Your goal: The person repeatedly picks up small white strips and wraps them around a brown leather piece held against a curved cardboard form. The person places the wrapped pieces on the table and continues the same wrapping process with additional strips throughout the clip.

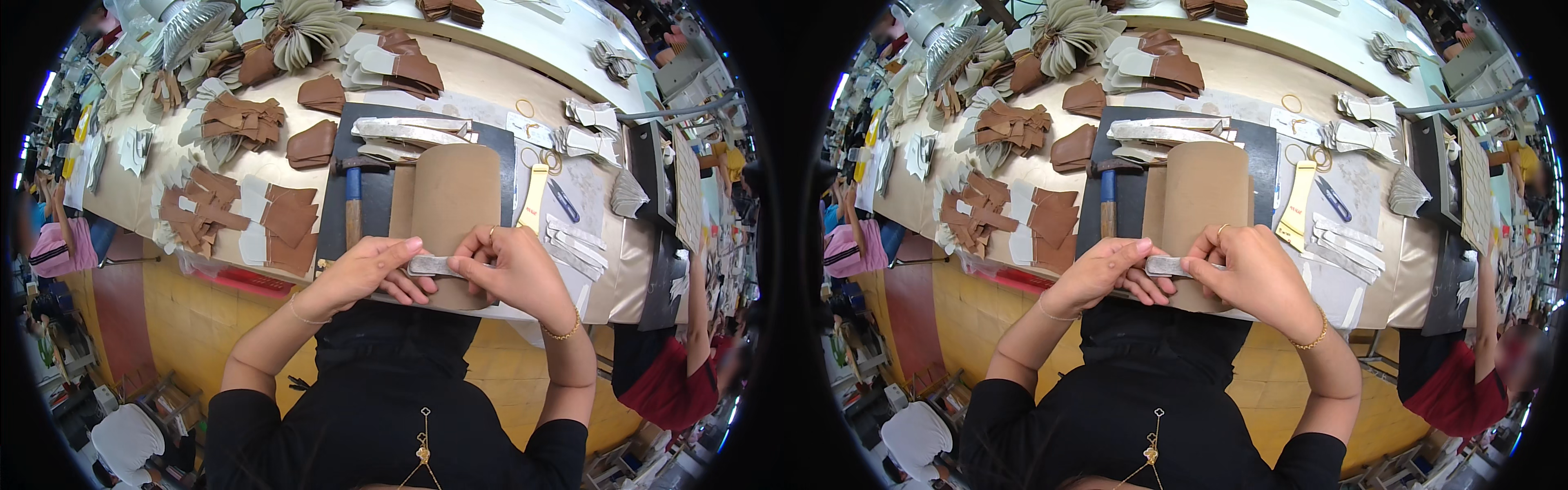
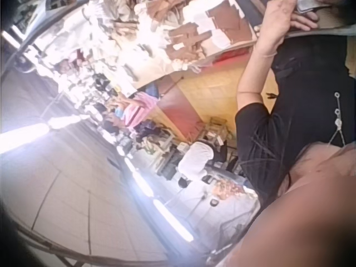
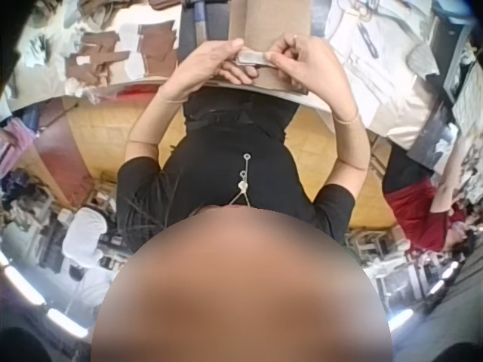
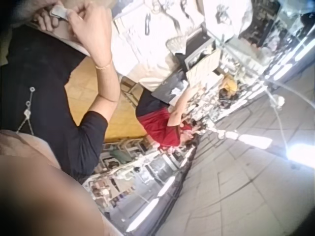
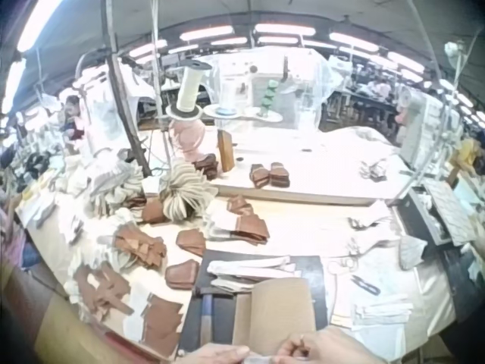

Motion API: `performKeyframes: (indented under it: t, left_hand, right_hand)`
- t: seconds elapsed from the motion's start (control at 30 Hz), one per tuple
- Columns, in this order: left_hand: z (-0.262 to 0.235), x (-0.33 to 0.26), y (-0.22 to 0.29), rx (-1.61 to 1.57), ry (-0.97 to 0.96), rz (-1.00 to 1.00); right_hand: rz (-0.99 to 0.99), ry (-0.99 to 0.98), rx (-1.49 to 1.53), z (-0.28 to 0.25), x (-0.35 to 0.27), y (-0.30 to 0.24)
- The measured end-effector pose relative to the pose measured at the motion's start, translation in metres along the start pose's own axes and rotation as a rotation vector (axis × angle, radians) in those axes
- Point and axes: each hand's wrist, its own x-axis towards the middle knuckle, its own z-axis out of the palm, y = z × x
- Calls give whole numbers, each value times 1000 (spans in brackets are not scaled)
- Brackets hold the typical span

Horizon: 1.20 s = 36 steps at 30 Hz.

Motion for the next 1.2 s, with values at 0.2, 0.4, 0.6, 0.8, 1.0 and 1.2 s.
performKeyframes:
  t: [0.2, 0.4, 0.6, 0.8, 1.0, 1.2]
  left_hand:
    - [-1, 1, 0, 23, -14, -1]
    - [-1, 0, 1, 8, -13, -8]
    - [0, 1, -2, 0, 17, -16]
    - [0, 3, -3, -15, 28, -3]
    - [-3, 5, -4, -43, 22, -6]
    - [-4, 6, -7, -54, 38, 0]
  right_hand:
    - [-21, -9, -34, -2, 2, 3]
    - [-26, -10, -34, -1, 3, 3]
    - [-38, 0, -62, 0, 2, 5]
    - [-104, 58, -96, -10, -5, 13]
    - [-45, 75, -51, -17, -10, 27]
    - [-101, 114, 6, -12, -6, 36]
